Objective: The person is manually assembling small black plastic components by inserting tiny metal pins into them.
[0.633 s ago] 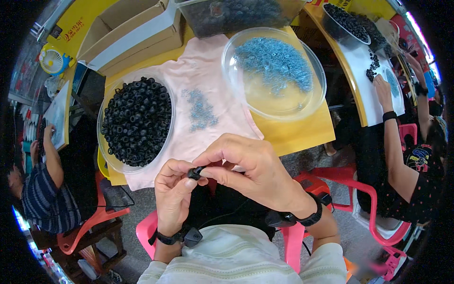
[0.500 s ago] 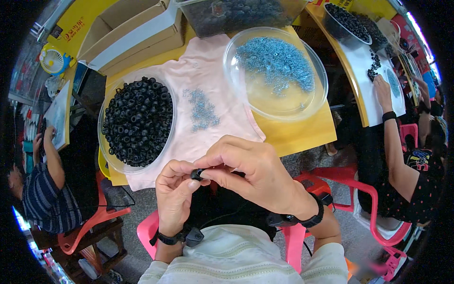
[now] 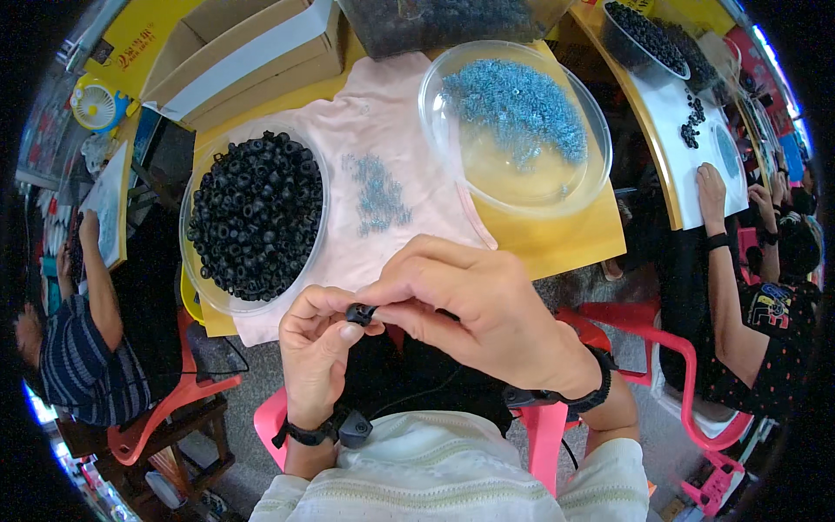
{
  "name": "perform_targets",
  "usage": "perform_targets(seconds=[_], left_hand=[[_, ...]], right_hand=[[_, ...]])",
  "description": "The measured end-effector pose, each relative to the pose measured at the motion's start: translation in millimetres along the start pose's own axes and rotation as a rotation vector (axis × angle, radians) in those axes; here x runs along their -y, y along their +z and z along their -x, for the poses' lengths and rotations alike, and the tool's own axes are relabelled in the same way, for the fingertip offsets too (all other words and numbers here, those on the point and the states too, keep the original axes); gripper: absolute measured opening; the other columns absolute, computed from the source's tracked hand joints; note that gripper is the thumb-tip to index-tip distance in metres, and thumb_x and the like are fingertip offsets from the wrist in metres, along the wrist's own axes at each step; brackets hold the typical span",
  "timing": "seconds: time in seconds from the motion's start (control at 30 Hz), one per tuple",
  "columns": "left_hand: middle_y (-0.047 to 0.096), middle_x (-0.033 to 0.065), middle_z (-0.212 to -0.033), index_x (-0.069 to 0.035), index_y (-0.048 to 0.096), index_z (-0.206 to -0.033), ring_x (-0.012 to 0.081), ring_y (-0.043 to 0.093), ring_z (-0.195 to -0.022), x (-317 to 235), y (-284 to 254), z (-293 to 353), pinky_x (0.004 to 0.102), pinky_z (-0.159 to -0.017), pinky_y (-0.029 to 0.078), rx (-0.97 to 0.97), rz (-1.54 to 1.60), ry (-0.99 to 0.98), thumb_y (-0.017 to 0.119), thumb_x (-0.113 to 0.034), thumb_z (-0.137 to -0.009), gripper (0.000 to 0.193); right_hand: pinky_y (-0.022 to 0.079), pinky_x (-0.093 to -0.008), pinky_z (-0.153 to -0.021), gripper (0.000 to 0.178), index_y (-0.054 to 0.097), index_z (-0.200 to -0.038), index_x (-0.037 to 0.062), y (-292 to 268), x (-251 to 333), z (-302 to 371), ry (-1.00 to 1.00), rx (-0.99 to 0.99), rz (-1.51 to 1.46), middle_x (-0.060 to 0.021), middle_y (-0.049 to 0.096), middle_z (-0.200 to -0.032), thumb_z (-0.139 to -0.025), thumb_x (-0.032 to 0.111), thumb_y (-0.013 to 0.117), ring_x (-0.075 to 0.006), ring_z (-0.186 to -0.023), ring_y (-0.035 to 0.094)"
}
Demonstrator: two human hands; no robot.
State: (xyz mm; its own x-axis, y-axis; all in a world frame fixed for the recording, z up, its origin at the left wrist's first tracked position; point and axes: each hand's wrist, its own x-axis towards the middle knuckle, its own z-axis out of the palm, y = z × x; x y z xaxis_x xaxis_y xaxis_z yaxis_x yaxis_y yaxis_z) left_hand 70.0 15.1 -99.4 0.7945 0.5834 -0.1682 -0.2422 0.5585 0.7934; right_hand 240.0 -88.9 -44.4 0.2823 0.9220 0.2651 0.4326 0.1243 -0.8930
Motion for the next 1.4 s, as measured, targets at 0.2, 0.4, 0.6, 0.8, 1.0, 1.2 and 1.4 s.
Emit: perform_targets(seconds=[0.2, 0.4, 0.6, 0.8, 1.0, 1.2, 1.4], left_hand=[[0.068, 0.0129, -0.098, 0.004, 0.061, -0.103, 0.0188, 0.068, -0.089, 0.4, -2.2, -1.5, 0.0292, -0.083, 0.054, -0.008, -0.018, -0.009, 0.068, 0.007, -0.083, 0.021], [0.068, 0.0129, -0.098, 0.003, 0.061, -0.102, 0.0187, 0.068, -0.089, 2.9, -2.2, -0.9, 0.0296, -0.083, 0.054, -0.009, 0.016, -0.010, 0.069, 0.007, -0.083, 0.021], [0.068, 0.0130, -0.098, 0.003, 0.061, -0.101, 0.0186, 0.068, -0.089, 5.7, -1.6, -1.3, 0.0299, -0.084, 0.054, 0.013, -0.002, -0.021, 0.069, 0.006, -0.083, 0.020], [0.068, 0.0131, -0.099, 0.003, 0.061, -0.102, 0.0187, 0.068, -0.090, 7.4, 4.0, 0.9, 0.0302, -0.084, 0.054, 0.012, 0.012, -0.026, 0.068, 0.006, -0.083, 0.021], [0.068, 0.0138, -0.099, 0.005, 0.061, -0.104, 0.0194, 0.068, -0.090, 8.6, 5.5, 3.4, 0.0321, -0.085, 0.055, 0.007, 0.030, -0.023, 0.067, 0.008, -0.084, 0.021], [0.068, 0.0136, -0.099, 0.005, 0.060, -0.104, 0.0205, 0.067, -0.090, 7.7, 13.5, 7.3, 0.0329, -0.086, 0.055, -0.006, -0.038, 0.032, 0.066, 0.009, -0.084, 0.022], [0.068, 0.0138, -0.098, 0.004, 0.060, -0.103, 0.0209, 0.068, -0.089, 10.0, 11.2, 5.8, 0.0340, -0.087, 0.055, 0.023, -0.039, 0.043, 0.066, 0.007, -0.084, 0.020]], right_hand=[[0.053, -0.0270, -0.065, 0.023, 0.071, -0.098, 0.0021, 6.8, -4.6, 1.5, 0.015, 0.018, 0.055, -0.0081, 0.067, -0.089, -0.076, -0.003, 0.074, -0.0173, -0.078, 0.067], [0.052, -0.0264, -0.062, 0.019, 0.067, -0.100, -0.0001, 8.3, -8.7, 1.4, 0.033, 0.002, -0.013, -0.0084, 0.064, -0.087, -0.081, 0.000, 0.070, -0.0173, -0.073, 0.065], [0.055, -0.0239, -0.063, 0.018, 0.067, -0.100, -0.0012, 7.7, -10.8, 7.8, 0.164, -0.073, -0.198, -0.0080, 0.066, -0.090, -0.081, -0.002, 0.069, -0.0142, -0.077, 0.067], [0.051, -0.0251, -0.059, 0.019, 0.068, -0.099, -0.0010, 11.1, -11.2, 10.5, 0.005, -0.050, -0.039, -0.0079, 0.064, -0.087, -0.081, -0.005, 0.069, -0.0148, -0.071, 0.064], [0.050, -0.0256, -0.059, 0.018, 0.068, -0.099, -0.0005, 13.1, -10.2, 14.4, -0.014, -0.077, -0.066, -0.0085, 0.063, -0.085, -0.081, -0.004, 0.068, -0.0155, -0.068, 0.063], [0.050, -0.0241, -0.057, 0.013, 0.067, -0.098, -0.0012, 11.7, -9.6, 17.8, 0.081, -0.084, -0.167, -0.0078, 0.063, -0.084, -0.085, -0.001, 0.067, -0.0133, -0.067, 0.063], [0.051, -0.0231, -0.056, 0.009, 0.067, -0.095, -0.0020, 13.1, -13.1, 21.5, 0.178, -0.090, -0.327, -0.0068, 0.064, -0.084, -0.087, 0.002, 0.066, -0.0108, -0.065, 0.063]])
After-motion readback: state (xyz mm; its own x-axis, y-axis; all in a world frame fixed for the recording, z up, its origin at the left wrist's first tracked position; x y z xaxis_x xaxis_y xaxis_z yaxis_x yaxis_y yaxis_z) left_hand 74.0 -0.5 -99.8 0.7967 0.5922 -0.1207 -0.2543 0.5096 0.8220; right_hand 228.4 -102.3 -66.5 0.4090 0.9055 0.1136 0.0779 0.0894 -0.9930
